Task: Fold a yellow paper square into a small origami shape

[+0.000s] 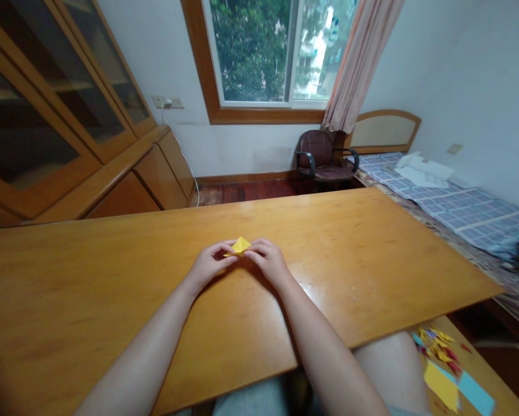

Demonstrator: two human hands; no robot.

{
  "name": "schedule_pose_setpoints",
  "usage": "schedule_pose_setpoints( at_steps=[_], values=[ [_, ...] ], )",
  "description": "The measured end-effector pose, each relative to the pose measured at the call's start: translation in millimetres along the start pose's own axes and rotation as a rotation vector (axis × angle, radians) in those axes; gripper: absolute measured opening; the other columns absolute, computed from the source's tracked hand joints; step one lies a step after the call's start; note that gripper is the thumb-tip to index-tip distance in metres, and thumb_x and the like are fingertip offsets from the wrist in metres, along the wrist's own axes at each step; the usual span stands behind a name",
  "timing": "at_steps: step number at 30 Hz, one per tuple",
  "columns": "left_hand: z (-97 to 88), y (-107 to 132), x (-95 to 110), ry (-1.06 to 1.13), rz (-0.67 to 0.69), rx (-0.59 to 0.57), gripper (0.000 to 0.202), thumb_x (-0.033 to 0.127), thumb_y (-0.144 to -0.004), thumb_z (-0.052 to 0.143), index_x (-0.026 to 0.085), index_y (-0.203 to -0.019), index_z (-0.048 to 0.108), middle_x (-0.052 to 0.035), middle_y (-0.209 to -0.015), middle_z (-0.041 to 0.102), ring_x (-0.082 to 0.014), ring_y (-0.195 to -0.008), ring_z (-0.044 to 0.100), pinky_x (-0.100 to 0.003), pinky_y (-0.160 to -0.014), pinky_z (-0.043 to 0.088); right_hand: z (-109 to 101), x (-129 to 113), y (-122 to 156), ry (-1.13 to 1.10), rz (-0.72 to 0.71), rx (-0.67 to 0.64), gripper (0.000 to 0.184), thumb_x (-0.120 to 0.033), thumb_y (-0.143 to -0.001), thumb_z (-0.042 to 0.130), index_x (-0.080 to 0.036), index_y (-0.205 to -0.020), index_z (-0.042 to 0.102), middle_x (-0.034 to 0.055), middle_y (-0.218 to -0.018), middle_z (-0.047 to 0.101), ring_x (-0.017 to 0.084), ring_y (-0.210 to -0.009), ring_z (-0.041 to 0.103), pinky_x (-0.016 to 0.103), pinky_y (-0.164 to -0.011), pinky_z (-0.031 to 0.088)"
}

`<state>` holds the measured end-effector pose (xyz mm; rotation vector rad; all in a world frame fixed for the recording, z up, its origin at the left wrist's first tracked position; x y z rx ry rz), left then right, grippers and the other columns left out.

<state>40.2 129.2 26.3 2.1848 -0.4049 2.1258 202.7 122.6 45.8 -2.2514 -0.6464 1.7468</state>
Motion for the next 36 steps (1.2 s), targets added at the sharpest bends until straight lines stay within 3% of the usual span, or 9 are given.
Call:
schedule_pose_setpoints(
  at_steps=[7, 22, 36],
  values=[
    [0.2, -2, -3, 0.034, 0.027, 0.014, 0.033, 0.033, -0.065, 0.081, 0.017, -0.077, 0.054, -0.0122, -0.114, 0.066, -0.0246, -0.108, 0.063, -0.041, -0.097, 0.046, 5, 2, 2, 0.002, -0.010, -0.037, 0.009, -0.027, -0.084, 0.067, -0.020, -0.081, 0.074, 0.0052, -0.091, 0.067, 0.017, -0.088, 0.063, 0.030, -0.082, 0.048],
    [4.9, 3, 8, -0.193, 0.148, 0.038, 0.017, 0.029, -0.078, 0.068, 0.018, -0.082, 0.055, -0.0052, -0.094, 0.065, -0.0179, -0.093, 0.063, -0.033, -0.087, 0.050, 16, -7, 4, 0.130, -0.085, -0.123, 0.012, -0.027, -0.087, 0.062, -0.019, -0.081, 0.067, 0.0048, -0.087, 0.062, 0.016, -0.081, 0.059, 0.028, -0.072, 0.048],
    [-1.4, -1, 2, -0.193, 0.066, 0.109, 0.020, 0.031, -0.078, 0.067, 0.018, -0.093, 0.063, -0.0039, -0.091, 0.067, -0.0164, -0.084, 0.063, -0.029, -0.078, 0.052, 8, -2, 1, 0.104, -0.044, -0.048, 0.006, -0.023, -0.085, 0.065, -0.019, -0.081, 0.061, 0.0034, -0.085, 0.062, 0.016, -0.079, 0.057, 0.028, -0.071, 0.046]
  ],
)
Point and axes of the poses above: each hand's wrist, its own y-axis away from the middle knuckle, its own z-axis out of the palm, x = y × z, the point moved 8 cm from there along -y, towards the middle knuckle
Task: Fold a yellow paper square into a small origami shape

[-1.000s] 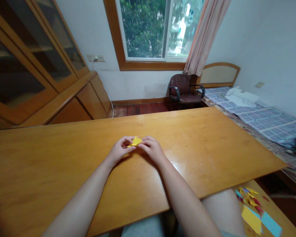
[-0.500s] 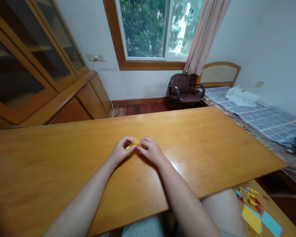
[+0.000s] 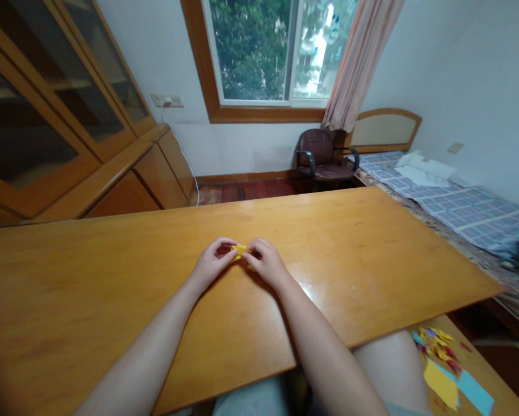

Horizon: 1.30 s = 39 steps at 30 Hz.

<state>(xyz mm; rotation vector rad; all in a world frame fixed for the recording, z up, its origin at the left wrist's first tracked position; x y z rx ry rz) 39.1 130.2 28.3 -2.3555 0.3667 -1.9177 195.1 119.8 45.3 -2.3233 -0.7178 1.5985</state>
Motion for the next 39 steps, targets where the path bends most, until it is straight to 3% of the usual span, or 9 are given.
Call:
schedule_pose_setpoints(
  at_steps=[6, 15, 20, 30, 39],
  values=[
    [-1.2, -0.7, 5.9, -0.054, 0.043, -0.034, 0.019, 0.035, -0.084, 0.060, 0.017, -0.087, 0.068, -0.0052, -0.091, 0.070, -0.0188, -0.089, 0.064, -0.031, -0.085, 0.049, -4.8, 2.7, -0.1, 0.002, 0.033, 0.053, 0.006, -0.022, -0.083, 0.066, -0.018, -0.082, 0.061, 0.0026, -0.082, 0.061, 0.016, -0.078, 0.057, 0.028, -0.071, 0.045],
    [-1.6, -0.5, 3.3, -0.034, -0.007, -0.034, 0.025, 0.041, -0.081, 0.064, 0.017, -0.086, 0.068, -0.0055, -0.091, 0.072, -0.0194, -0.087, 0.065, -0.031, -0.084, 0.050, -1.9, 1.5, 0.4, 0.033, 0.022, 0.026, 0.003, -0.021, -0.083, 0.064, -0.019, -0.084, 0.062, 0.0035, -0.084, 0.062, 0.016, -0.080, 0.058, 0.028, -0.072, 0.046],
    [-1.5, -1.0, 0.7, -0.041, 0.006, -0.028, 0.024, 0.039, -0.084, 0.061, 0.018, -0.089, 0.070, -0.0054, -0.092, 0.073, -0.0187, -0.087, 0.066, -0.029, -0.082, 0.050, -1.3, 1.0, 0.4, 0.043, 0.026, 0.014, 0.004, -0.019, -0.083, 0.062, -0.019, -0.087, 0.063, 0.0034, -0.085, 0.062, 0.016, -0.079, 0.058, 0.028, -0.071, 0.046],
    [-0.5, -1.7, 6.2, -0.030, 0.004, -0.041, 0.020, 0.035, -0.083, 0.061, 0.018, -0.088, 0.071, -0.0071, -0.099, 0.073, -0.0204, -0.096, 0.066, -0.034, -0.092, 0.049, -3.7, 1.6, 0.3, 0.052, 0.025, 0.045, 0.011, -0.015, -0.082, 0.060, -0.018, -0.092, 0.064, 0.0025, -0.086, 0.062, 0.015, -0.077, 0.057, 0.027, -0.071, 0.045],
    [-2.0, -3.0, 1.3, -0.055, -0.021, -0.034, 0.024, 0.040, -0.082, 0.062, 0.018, -0.088, 0.071, -0.0067, -0.096, 0.074, -0.0210, -0.092, 0.067, -0.034, -0.088, 0.050, -6.0, -1.1, 0.5, 0.056, 0.021, 0.057, 0.011, -0.015, -0.082, 0.060, -0.019, -0.092, 0.064, 0.0033, -0.087, 0.063, 0.016, -0.079, 0.058, 0.029, -0.073, 0.046]
  ],
)
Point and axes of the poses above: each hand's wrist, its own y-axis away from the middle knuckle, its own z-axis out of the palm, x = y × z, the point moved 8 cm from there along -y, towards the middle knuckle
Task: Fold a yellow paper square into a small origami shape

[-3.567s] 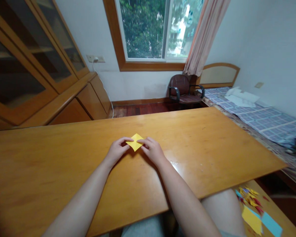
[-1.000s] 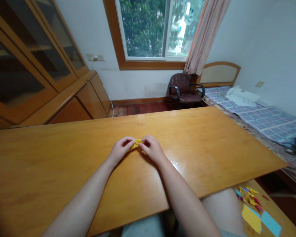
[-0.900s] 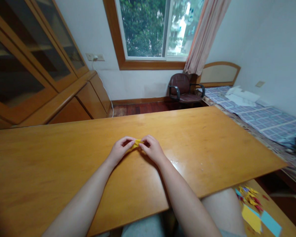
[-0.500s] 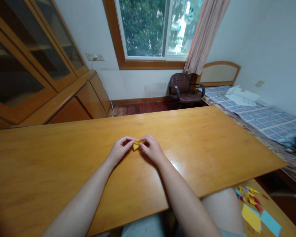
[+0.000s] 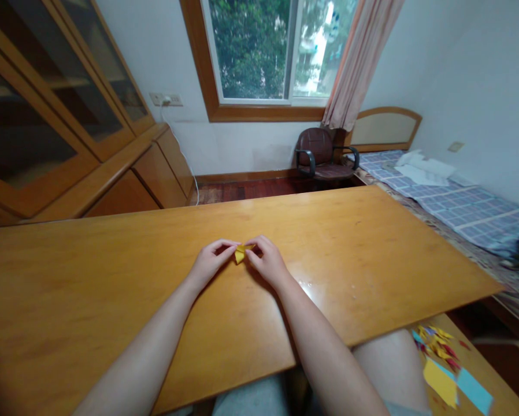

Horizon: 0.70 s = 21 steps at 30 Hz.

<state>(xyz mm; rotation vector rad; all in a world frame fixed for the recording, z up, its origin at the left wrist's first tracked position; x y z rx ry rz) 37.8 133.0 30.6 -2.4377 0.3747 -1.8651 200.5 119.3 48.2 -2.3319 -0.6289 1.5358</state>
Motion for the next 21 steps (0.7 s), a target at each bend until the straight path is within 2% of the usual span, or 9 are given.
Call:
schedule_pose_setpoints(
  at_steps=[5, 11, 17, 21],
  values=[
    [-2.0, 0, -3, -0.019, -0.019, 0.007, 0.026, 0.042, -0.080, 0.064, 0.018, -0.086, 0.072, -0.0050, -0.088, 0.074, -0.0206, -0.085, 0.066, -0.033, -0.084, 0.051, 0, 3, 1, -0.005, 0.026, 0.000, 0.015, -0.018, -0.083, 0.060, -0.020, -0.098, 0.064, 0.0036, -0.090, 0.063, 0.016, -0.080, 0.059, 0.030, -0.075, 0.047],
    [-3.4, -1, -5, 0.001, -0.030, 0.018, 0.025, 0.041, -0.079, 0.065, 0.018, -0.085, 0.072, -0.0052, -0.088, 0.074, -0.0205, -0.085, 0.067, -0.032, -0.084, 0.051, 4, 16, 3, -0.125, 0.115, 0.025, 0.036, -0.023, -0.083, 0.063, -0.021, -0.118, 0.056, 0.0031, -0.095, 0.062, 0.014, -0.078, 0.058, 0.028, -0.073, 0.049],
    [-4.0, -2, -8, 0.012, -0.039, 0.029, 0.025, 0.042, -0.078, 0.066, 0.018, -0.085, 0.072, -0.0048, -0.087, 0.074, -0.0208, -0.085, 0.066, -0.033, -0.084, 0.051, 12, 24, 3, -0.175, 0.176, -0.038, 0.051, -0.030, -0.081, 0.066, -0.022, -0.128, 0.048, -0.0024, -0.080, 0.055, 0.013, -0.069, 0.055, 0.025, -0.065, 0.047],
    [-2.9, -1, -10, 0.013, -0.056, 0.021, 0.026, 0.042, -0.076, 0.068, 0.018, -0.085, 0.073, -0.0058, -0.088, 0.074, -0.0214, -0.085, 0.066, -0.034, -0.084, 0.051, 12, 24, 2, -0.178, 0.197, -0.035, 0.052, -0.029, -0.080, 0.066, -0.022, -0.128, 0.049, -0.0030, -0.079, 0.054, 0.012, -0.067, 0.053, 0.025, -0.063, 0.046]
  ],
)
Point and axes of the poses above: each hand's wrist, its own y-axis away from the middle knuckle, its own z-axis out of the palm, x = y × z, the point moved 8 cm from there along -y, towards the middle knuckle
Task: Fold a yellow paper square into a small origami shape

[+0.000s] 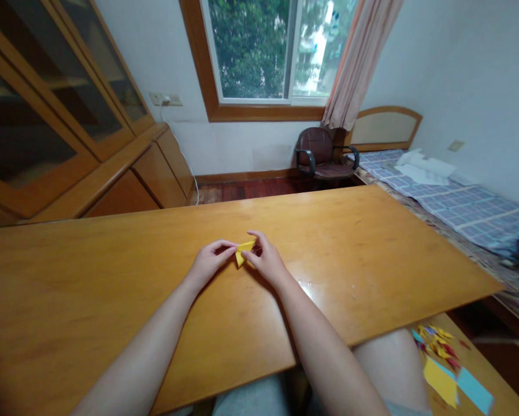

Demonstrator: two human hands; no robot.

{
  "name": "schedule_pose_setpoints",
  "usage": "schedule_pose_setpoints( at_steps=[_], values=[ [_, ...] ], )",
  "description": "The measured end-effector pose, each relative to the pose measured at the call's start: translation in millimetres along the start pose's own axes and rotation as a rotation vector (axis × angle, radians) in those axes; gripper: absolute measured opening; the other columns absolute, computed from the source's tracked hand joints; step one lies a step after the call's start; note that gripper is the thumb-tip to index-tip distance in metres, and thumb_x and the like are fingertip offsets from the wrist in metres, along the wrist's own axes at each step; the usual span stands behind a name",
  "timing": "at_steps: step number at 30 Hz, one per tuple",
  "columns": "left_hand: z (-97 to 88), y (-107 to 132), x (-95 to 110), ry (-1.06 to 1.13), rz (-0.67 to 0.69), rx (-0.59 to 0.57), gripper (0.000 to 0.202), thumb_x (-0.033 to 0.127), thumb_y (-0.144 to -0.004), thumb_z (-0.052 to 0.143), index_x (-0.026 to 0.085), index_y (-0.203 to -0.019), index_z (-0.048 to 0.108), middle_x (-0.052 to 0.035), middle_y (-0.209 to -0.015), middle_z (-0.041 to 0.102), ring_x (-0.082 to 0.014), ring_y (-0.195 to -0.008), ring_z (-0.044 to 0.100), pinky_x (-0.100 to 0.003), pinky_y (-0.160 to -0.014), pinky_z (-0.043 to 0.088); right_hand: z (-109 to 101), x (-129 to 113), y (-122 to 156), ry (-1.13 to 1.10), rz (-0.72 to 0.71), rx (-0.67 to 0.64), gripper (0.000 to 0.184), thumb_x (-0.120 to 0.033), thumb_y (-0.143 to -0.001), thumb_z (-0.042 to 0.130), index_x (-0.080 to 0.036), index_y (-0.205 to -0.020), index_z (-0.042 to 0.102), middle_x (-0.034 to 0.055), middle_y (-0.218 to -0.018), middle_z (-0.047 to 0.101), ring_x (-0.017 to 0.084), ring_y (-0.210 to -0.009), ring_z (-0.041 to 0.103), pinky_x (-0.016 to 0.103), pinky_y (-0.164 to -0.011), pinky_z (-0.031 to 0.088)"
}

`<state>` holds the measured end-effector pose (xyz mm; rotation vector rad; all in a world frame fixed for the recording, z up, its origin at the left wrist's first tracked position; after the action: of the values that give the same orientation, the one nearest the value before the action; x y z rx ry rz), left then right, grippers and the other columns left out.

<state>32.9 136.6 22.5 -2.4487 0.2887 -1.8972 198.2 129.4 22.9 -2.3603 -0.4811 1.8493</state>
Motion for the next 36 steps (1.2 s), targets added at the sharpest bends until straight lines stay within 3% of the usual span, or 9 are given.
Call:
schedule_pose_setpoints(
  at_steps=[10, 22, 30, 36],
  values=[
    [2.6, 0, -3, 0.197, -0.052, 0.013, 0.035, 0.036, -0.069, 0.074, 0.016, -0.096, 0.066, -0.0068, -0.093, 0.071, -0.0199, -0.088, 0.067, -0.034, -0.084, 0.053, -4, 4, -2, -0.090, 0.011, 0.024, 0.050, -0.026, -0.080, 0.065, -0.023, -0.127, 0.048, -0.0033, -0.079, 0.052, 0.012, -0.068, 0.054, 0.025, -0.065, 0.045],
    [7.7, 0, -1, 0.014, -0.037, -0.077, 0.026, 0.042, -0.078, 0.065, 0.017, -0.079, 0.070, -0.0030, -0.075, 0.070, -0.0182, -0.072, 0.064, -0.028, -0.072, 0.050, -3, -3, 1, -0.055, 0.017, 0.001, 0.049, -0.026, -0.080, 0.066, -0.022, -0.126, 0.051, -0.0029, -0.080, 0.054, 0.012, -0.068, 0.052, 0.024, -0.064, 0.043],
    [8.9, 1, 2, -0.043, -0.018, -0.098, 0.025, 0.041, -0.079, 0.065, 0.016, -0.080, 0.070, -0.0018, -0.074, 0.070, -0.0168, -0.073, 0.063, -0.025, -0.072, 0.047, -3, -2, 2, -0.056, 0.039, -0.001, 0.050, -0.030, -0.080, 0.069, -0.023, -0.126, 0.052, 0.0010, -0.095, 0.058, 0.012, -0.072, 0.054, 0.025, -0.068, 0.046],
    [10.5, 1, -2, -0.061, -0.009, -0.114, 0.026, 0.041, -0.079, 0.065, 0.016, -0.081, 0.070, -0.0032, -0.078, 0.071, -0.0175, -0.074, 0.063, -0.026, -0.071, 0.047, -2, 0, 2, -0.029, 0.023, 0.005, 0.046, -0.032, -0.081, 0.068, -0.024, -0.124, 0.054, 0.0007, -0.093, 0.059, 0.012, -0.074, 0.056, 0.026, -0.070, 0.046]
  ],
)
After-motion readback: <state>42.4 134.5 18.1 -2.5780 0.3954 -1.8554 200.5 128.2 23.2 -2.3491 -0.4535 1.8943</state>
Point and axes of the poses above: each hand's wrist, its own y-axis away from the middle knuckle, its own z-axis out of the palm, x = y × z, the point moved 8 cm from there along -y, towards the middle knuckle
